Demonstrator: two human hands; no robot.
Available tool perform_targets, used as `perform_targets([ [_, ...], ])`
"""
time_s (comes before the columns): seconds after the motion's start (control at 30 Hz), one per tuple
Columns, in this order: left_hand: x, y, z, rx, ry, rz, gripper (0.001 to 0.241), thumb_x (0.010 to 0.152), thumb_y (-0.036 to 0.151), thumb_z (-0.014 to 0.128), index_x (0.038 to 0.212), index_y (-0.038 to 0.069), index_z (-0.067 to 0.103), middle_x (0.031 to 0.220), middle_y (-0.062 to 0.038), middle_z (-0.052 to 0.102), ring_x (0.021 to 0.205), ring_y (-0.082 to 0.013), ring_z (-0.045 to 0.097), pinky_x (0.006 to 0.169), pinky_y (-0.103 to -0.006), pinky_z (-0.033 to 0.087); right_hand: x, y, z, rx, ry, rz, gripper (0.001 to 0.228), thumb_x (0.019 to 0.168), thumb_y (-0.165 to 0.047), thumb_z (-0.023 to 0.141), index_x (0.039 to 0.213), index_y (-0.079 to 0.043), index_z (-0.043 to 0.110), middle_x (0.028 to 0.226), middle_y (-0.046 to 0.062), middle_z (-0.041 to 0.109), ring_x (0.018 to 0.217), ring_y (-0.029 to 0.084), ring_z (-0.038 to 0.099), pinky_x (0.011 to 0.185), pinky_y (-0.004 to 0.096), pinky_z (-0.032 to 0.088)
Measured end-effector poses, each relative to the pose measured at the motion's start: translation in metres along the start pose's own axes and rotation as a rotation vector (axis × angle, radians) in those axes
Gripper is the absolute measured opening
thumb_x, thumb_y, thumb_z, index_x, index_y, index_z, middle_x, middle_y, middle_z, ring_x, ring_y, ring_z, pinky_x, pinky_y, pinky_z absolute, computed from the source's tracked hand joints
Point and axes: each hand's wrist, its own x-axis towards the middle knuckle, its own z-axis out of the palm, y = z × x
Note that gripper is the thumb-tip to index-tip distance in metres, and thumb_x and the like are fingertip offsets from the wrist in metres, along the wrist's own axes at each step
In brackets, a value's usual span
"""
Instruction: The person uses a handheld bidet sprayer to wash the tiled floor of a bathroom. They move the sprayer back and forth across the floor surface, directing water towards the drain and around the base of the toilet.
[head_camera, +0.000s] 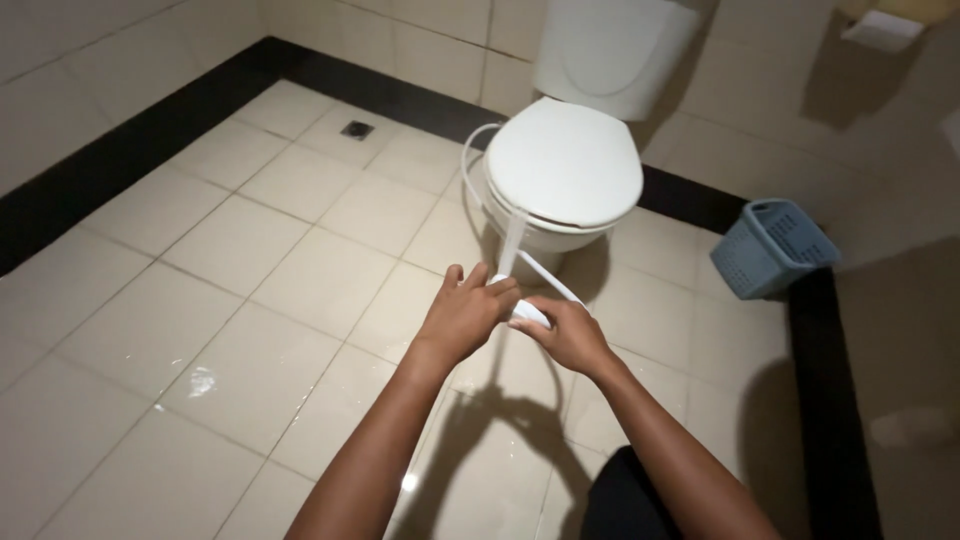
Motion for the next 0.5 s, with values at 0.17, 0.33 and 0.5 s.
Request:
perform_targets([
  [0.17, 0.007, 0.011, 0.004, 0.005, 0.012, 0.038, 0.015, 0.090, 0.009, 0.063, 0.103, 0.015, 0.069, 0.115, 0.006, 0.066, 0.111, -0.0223, 0.056, 0.093, -0.0480, 0.038, -0.006, 0.018, -0.005, 0.028, 0.046, 0.005, 0.037, 0.086, -0.043, 0.078, 0.113, -0.018, 0.077, 0.084, 0.004, 0.075, 0.066, 0.017, 0.060, 0.066, 0.037, 0.050],
  [0.33, 0.018, 0.020, 0.018, 0.020, 0.113, 0.111, 0.017, 0.087, 0.010, 0.064, 0.102, 0.016, 0.070, 0.115, 0.006, 0.067, 0.110, -0.0240, 0.056, 0.092, -0.0494, 0.038, -0.015, 0.028, -0.013, 0.020, 0.070, 0.069, 0.036, 0.086, -0.040, 0.078, 0.116, -0.020, 0.077, 0.077, 0.006, 0.071, 0.062, 0.018, 0.053, 0.063, 0.038, 0.047],
  [0.5, 0.031, 0.029, 0.027, -0.022, 0.101, 0.165, 0.023, 0.087, 0.016, 0.066, 0.110, 0.017, 0.072, 0.121, 0.006, 0.067, 0.114, -0.0227, 0.056, 0.092, -0.0491, 0.038, -0.023, 0.042, -0.016, 0.039, 0.090, 0.125, 0.035, 0.090, -0.037, 0.076, 0.120, -0.021, 0.077, 0.074, 0.010, 0.069, 0.063, 0.019, 0.051, 0.065, 0.039, 0.047],
])
